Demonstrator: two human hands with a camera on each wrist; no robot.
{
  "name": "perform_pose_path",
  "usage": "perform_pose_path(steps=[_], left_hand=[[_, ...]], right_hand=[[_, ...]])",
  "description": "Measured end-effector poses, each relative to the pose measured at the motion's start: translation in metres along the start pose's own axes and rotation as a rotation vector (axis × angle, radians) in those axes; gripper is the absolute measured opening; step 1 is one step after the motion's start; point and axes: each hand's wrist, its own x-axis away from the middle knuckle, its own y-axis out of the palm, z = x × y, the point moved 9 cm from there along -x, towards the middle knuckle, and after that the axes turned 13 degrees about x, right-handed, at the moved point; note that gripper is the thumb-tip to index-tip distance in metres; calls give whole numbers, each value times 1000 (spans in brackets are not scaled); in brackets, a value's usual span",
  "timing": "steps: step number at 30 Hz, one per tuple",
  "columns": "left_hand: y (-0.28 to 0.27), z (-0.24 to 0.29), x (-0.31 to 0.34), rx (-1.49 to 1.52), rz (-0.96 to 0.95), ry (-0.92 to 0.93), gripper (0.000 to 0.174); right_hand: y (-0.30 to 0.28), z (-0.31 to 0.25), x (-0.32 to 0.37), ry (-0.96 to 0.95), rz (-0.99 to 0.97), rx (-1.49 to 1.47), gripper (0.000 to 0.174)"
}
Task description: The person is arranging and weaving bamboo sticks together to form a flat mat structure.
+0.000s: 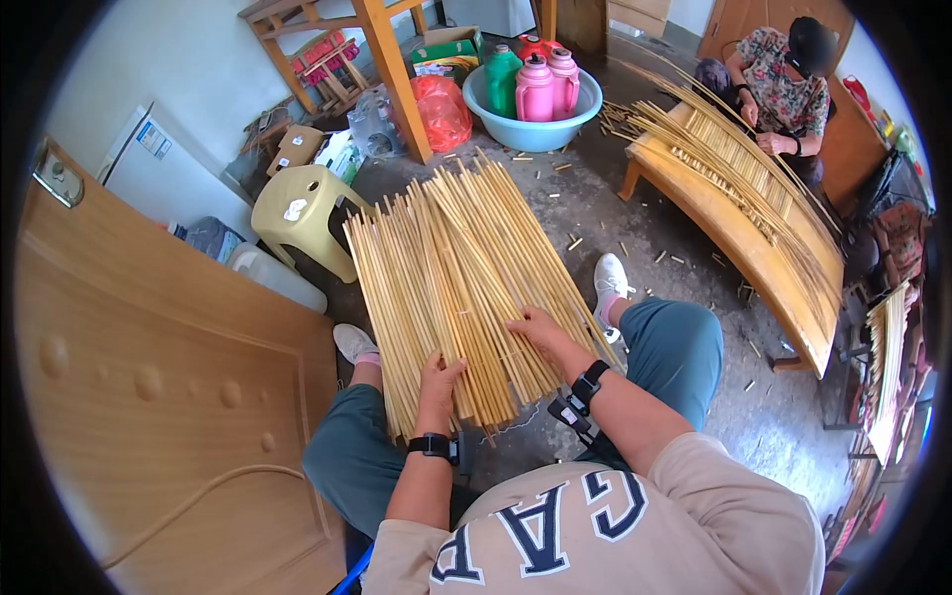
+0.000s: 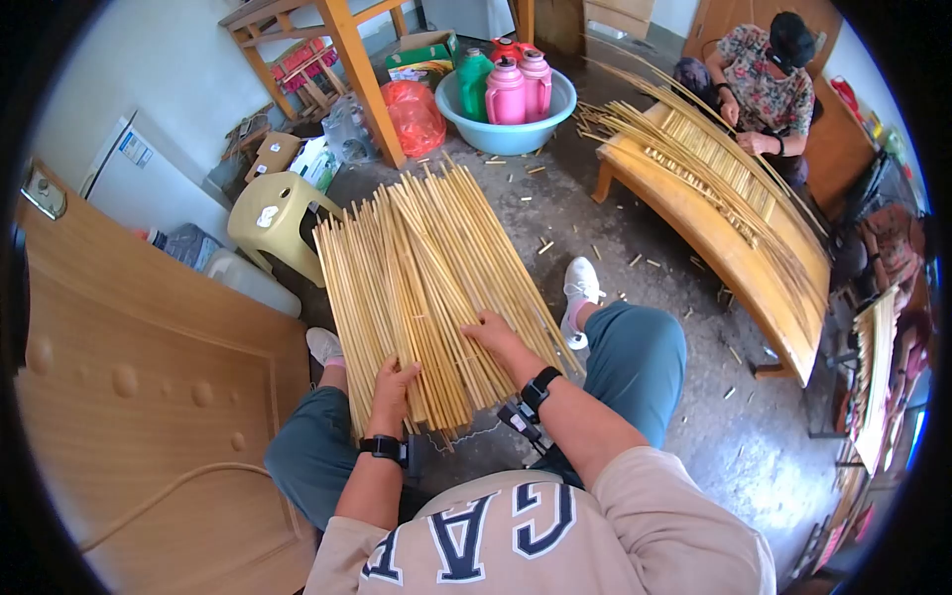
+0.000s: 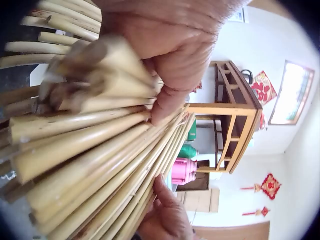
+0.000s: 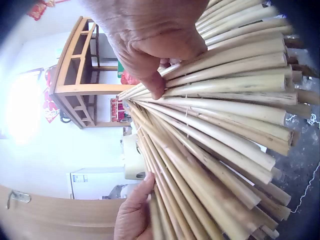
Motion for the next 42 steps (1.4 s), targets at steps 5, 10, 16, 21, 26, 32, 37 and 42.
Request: perform_pose_path(steps=[5, 10, 16, 21, 26, 32, 37, 42], left_hand=[[-19, 14, 13, -367, 334, 151, 61], [38, 42, 4, -1158, 365, 623, 88], [33, 39, -21, -1121, 404, 400, 89], [13, 47, -24, -964, 352, 386, 62], [-33, 46, -20, -291, 259, 281, 30], [-78, 43, -5, 102, 247, 259, 32], [-90, 43, -5, 144, 214, 264, 35], [-96, 45, -5, 144, 212, 278, 36]], right_hand=[[8, 29, 3, 140, -20, -194, 29], [22, 15, 4, 164, -188, -374, 31], [27, 20, 0, 118, -243, -459, 34], [15, 13, 5, 119, -124, -369, 31], [-12, 6, 1, 76, 8, -195, 27], [-35, 22, -11, 37, 132, -97, 26], [-36, 15, -1, 104, 95, -165, 26], [-33, 16, -4, 137, -12, -251, 23]])
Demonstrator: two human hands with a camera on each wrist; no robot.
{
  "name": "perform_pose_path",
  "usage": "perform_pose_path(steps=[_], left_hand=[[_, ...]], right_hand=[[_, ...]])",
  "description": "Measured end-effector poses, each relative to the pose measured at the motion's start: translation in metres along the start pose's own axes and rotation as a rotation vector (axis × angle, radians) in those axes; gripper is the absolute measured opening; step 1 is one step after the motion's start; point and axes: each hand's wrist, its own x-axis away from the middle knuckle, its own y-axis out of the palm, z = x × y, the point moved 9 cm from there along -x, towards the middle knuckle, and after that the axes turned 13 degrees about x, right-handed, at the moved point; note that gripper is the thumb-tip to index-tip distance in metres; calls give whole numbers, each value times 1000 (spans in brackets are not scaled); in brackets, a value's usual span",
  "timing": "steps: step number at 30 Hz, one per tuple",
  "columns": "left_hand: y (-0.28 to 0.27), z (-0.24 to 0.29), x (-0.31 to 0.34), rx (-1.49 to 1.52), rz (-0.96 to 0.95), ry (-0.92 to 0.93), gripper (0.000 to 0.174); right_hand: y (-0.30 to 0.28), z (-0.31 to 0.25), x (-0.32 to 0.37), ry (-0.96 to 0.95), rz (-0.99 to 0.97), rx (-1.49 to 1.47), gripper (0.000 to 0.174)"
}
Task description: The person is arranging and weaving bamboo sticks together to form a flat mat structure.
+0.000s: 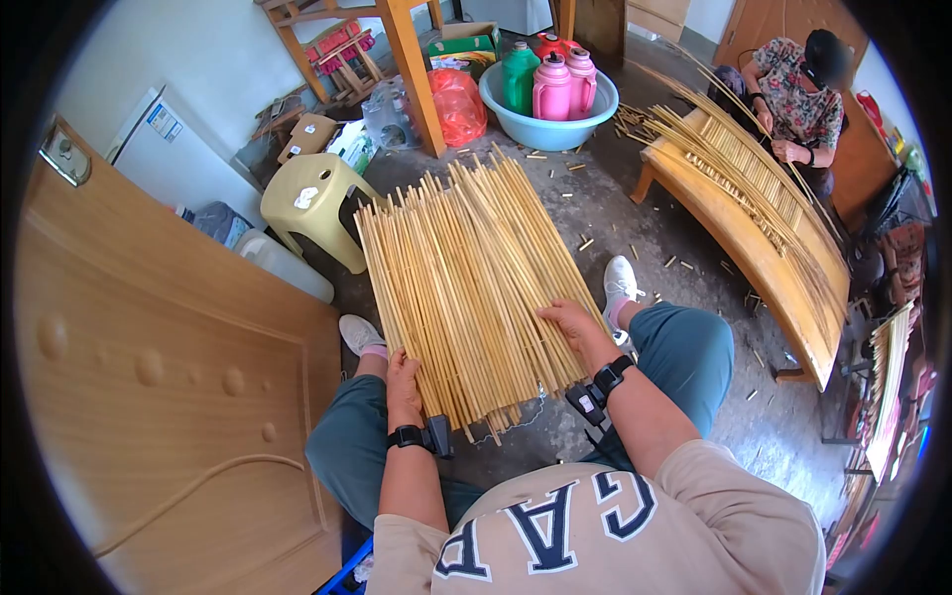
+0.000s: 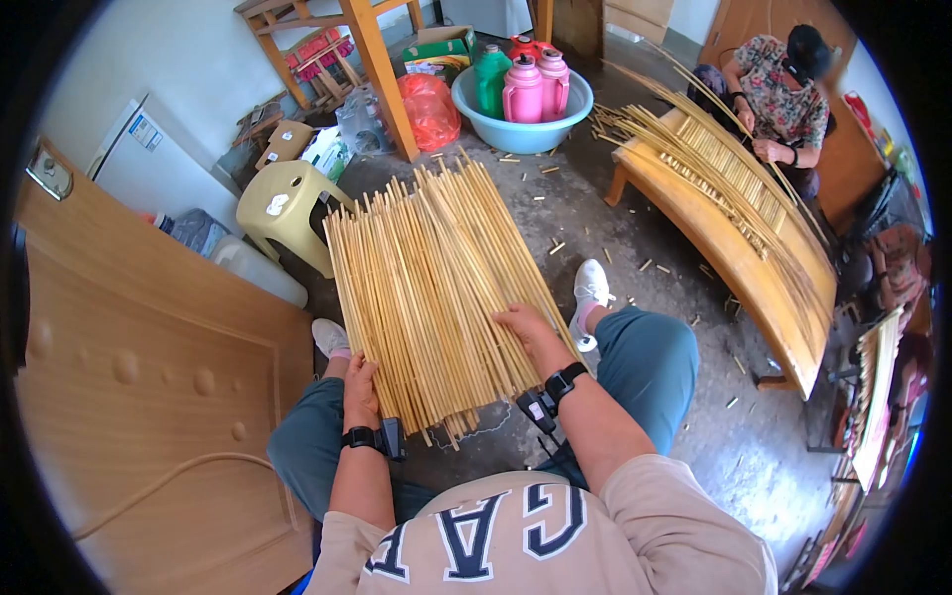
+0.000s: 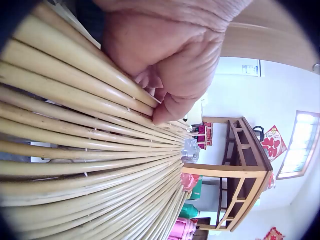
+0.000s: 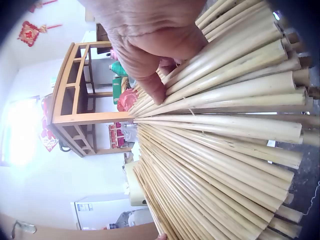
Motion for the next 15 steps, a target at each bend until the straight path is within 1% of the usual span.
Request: perform_pose_path(steps=[3, 6, 8, 11, 12, 14, 15], left_hand=[[3, 1, 2, 22, -29, 16, 35], [4, 1, 2, 17, -45, 24, 35], [5, 1, 3, 39, -36, 26, 35], [9, 5, 6, 48, -22, 70, 34], [12, 6, 8, 48, -22, 69, 34], [21, 12, 11, -8, -56, 110, 34], [26, 16, 14, -7, -54, 115, 34]], right_hand=[[-1, 1, 1, 20, 22, 3, 24], [-5, -1, 1, -17, 79, 73, 23], [-13, -7, -2, -115, 176, 107, 22], [-18, -11, -1, -135, 213, 116, 22], [-19, -11, -1, -134, 214, 116, 22], [-15, -8, -2, -62, 152, 208, 23], [-15, -8, -2, -64, 149, 211, 23]])
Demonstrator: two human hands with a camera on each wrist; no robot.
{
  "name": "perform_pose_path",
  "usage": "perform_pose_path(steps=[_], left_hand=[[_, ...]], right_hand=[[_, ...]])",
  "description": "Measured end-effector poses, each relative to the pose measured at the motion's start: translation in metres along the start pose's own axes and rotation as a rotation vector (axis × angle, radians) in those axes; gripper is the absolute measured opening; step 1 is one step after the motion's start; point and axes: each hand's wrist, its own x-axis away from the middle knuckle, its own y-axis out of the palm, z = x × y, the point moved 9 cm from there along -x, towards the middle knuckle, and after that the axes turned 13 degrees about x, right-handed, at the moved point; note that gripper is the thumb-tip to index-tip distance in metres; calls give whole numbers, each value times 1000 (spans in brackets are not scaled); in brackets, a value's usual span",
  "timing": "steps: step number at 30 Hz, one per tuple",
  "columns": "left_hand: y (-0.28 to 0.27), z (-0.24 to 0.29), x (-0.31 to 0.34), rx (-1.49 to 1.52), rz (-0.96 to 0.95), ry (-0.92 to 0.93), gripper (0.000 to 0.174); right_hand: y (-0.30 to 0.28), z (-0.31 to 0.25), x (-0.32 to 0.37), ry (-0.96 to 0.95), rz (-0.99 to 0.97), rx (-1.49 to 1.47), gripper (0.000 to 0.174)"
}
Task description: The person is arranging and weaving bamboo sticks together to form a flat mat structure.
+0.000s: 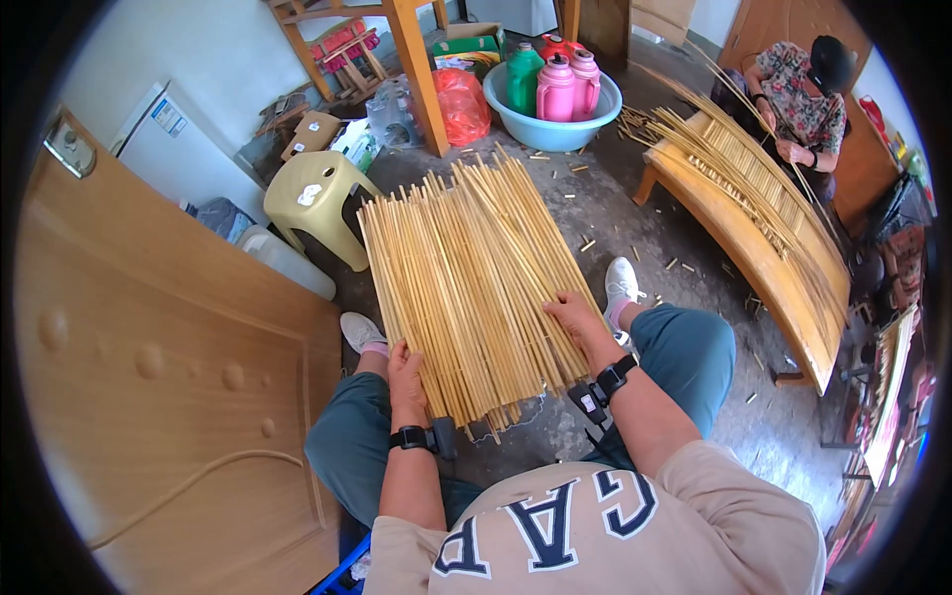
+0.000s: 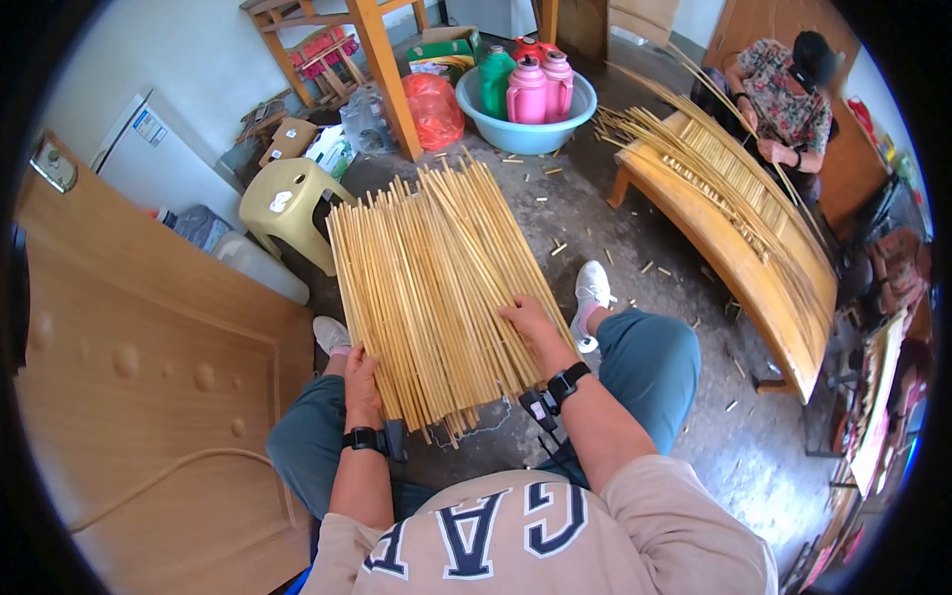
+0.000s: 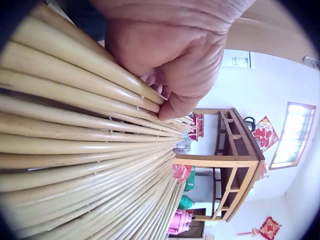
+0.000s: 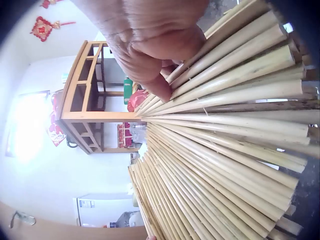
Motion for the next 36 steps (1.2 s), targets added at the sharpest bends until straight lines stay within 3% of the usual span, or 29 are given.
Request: perform_pose_path(steps=[4, 6, 9, 11, 12, 14, 16, 20, 22, 24, 26, 27, 30, 31, 32, 34, 35, 36], left_hand=[[33, 10, 18, 74, -18, 43, 32], [48, 8, 34, 95, 4, 112, 32], [64, 1, 64, 213, 95, 266, 33], [69, -31, 77, 285, 126, 61, 37], [65, -38, 78, 295, 126, 68, 37], [62, -85, 81, 284, 87, -300, 40], [68, -92, 88, 285, 55, -343, 38], [74, -114, 95, 288, 37, -355, 35], [80, -128, 100, 256, 33, -407, 32], [88, -139, 97, 230, 25, -459, 30], [104, -155, 97, 225, -39, -629, 26], [110, -157, 96, 212, -87, -669, 24], [117, -164, 91, 353, -73, -809, 33], [115, -166, 92, 355, -62, -801, 39], [114, -167, 95, 358, -62, -806, 39], [113, -170, 101, 276, -106, -893, 35], [112, -168, 101, 275, -110, -899, 35], [116, -162, 106, 79, -222, -933, 31]], right_hand=[[-18, -47, 7, -227, 114, 364, 24], [-27, -102, 23, -491, 350, 897, 26], [-22, -150, 32, -486, 380, 1034, 31], [-13, -178, 32, -546, 371, 1115, 32], [-5, -192, 29, -607, 366, 1189, 32], [4, -204, 16, -672, 332, 1235, 28], [22, -211, 7, -867, 264, 1382, 29], [33, -212, -27, -895, 205, 1441, 34], [46, -226, -29, -1081, 228, 1362, 32], [56, -227, -51, -1045, 215, 1427, 31], [56, -227, -64, -1114, 531, 1587, 37], [57, -218, -72, -998, 591, 1674, 49], [71, -196, -63, -1019, 503, 1587, 61], [75, -178, -71, -826, 351, 1650, 60], [77, -166, -69, -821, 350, 1654, 60], [87, -142, -69, -803, 159, 1456, 60], [87, -136, -65, -797, 163, 1459, 60], [92, -131, -55, -762, 134, 1532, 60]])
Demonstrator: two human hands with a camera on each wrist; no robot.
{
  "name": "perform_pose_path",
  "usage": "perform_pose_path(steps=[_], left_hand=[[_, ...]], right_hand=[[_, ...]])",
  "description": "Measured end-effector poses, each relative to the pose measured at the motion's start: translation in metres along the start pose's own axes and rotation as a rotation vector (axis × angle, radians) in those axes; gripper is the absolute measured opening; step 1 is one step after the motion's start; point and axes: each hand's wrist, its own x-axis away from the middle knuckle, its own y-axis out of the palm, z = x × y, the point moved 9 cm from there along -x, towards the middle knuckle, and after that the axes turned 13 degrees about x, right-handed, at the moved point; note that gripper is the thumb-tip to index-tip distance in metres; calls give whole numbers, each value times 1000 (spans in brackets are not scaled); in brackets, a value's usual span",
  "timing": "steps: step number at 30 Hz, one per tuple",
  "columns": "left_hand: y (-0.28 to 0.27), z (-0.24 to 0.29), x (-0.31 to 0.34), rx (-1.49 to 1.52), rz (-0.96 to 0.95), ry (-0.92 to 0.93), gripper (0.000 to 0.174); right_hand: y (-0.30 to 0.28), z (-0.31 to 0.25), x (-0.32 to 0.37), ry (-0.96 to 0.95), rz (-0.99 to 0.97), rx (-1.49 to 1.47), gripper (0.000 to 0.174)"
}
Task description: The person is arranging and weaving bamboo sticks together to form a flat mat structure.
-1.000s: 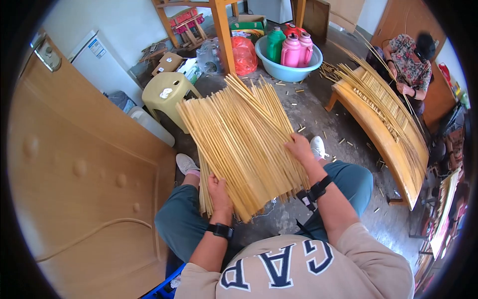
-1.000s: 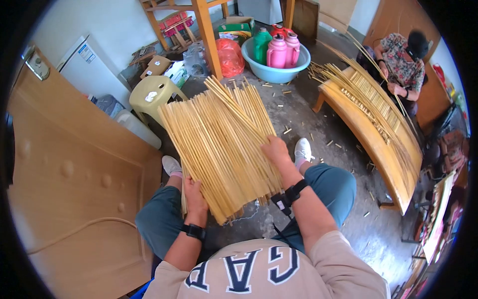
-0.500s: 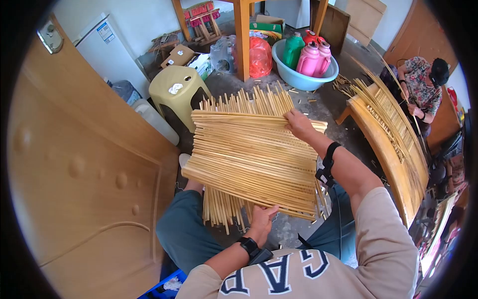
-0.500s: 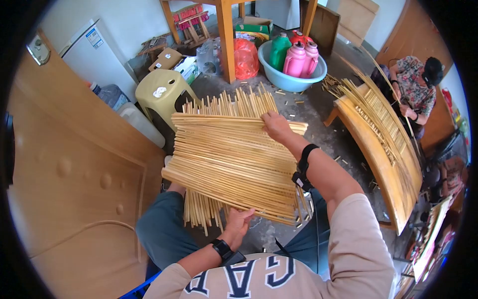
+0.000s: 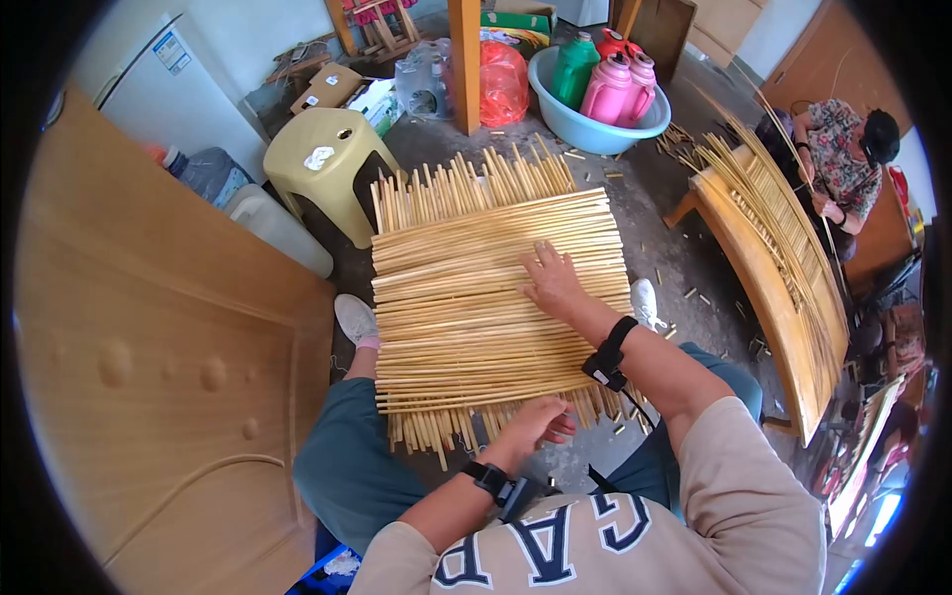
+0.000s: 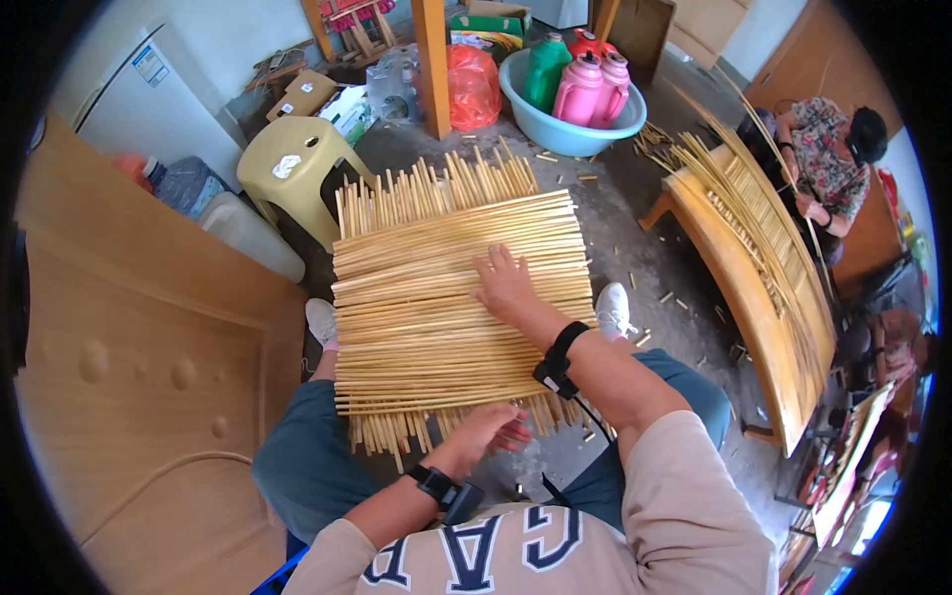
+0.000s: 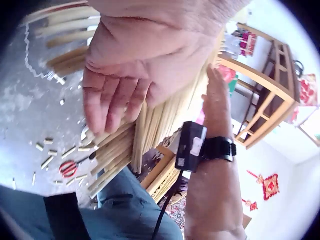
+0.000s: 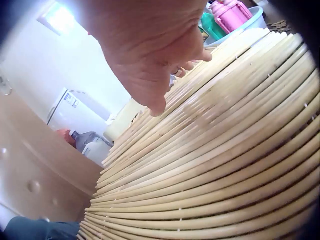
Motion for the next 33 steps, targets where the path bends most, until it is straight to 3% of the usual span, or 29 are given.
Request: perform_pose_path(steps=[1, 2, 3, 5, 7, 8, 10, 11, 13, 14, 16, 20, 22, 23, 25, 27, 33], left_hand=[[3, 2, 9, -213, -10, -57, 27], [6, 24, 17, -322, -8, 63, 24], [9, 48, 23, -430, -12, 185, 21], [-3, 112, 49, -509, 172, 607, 16], [-13, 161, 72, -1015, 447, 874, 27], [-19, 170, 76, -1021, 436, 875, 27], [3, 186, 104, -1828, 788, 1169, 53], [0, 183, 105, -1836, 780, 1175, 53], [-40, 167, 87, -1871, 859, 537, 80], [-39, 163, 87, -1873, 860, 537, 80], [-38, 154, 94, -1774, 890, 312, 88], [-35, 164, 86, -1775, 874, 398, 84], [-9, 169, 72, -1990, 771, 633, 83], [-11, 168, 66, -1987, 783, 631, 83], [6, 151, 50, -2009, 531, 796, 82], [7, 141, 42, -2029, 496, 772, 83], [4, 134, 37, -2056, 414, 726, 83]], right_hand=[[2, -8, 8, -10, -59, 50, 61], [2, -11, 13, -2, -64, 48, 61], [1, -12, 17, -2, -62, 63, 62], [2, -17, 28, -5, -134, 86, 68], [5, -26, 36, -29, -186, 82, 71], [10, -31, 43, -56, -245, 72, 74], [26, -37, 48, -98, -214, 71, 77], [28, -42, 50, -149, -153, 59, 77], [22, -47, 53, -231, -112, 41, 74], [22, -44, 52, -231, -111, 40, 74], [16, -42, 49, -276, -58, -89, 70], [6, -10, 15, -157, -14, -63, 66], [1, 9, -9, 0, -12, -19, 64], [0, 12, -20, 30, -41, 6, 63], [-2, 1, -38, -13, -67, 14, 63], [14, -17, -57, -90, -127, 79, 64], [29, -58, -83, -83, -71, 118, 68]])
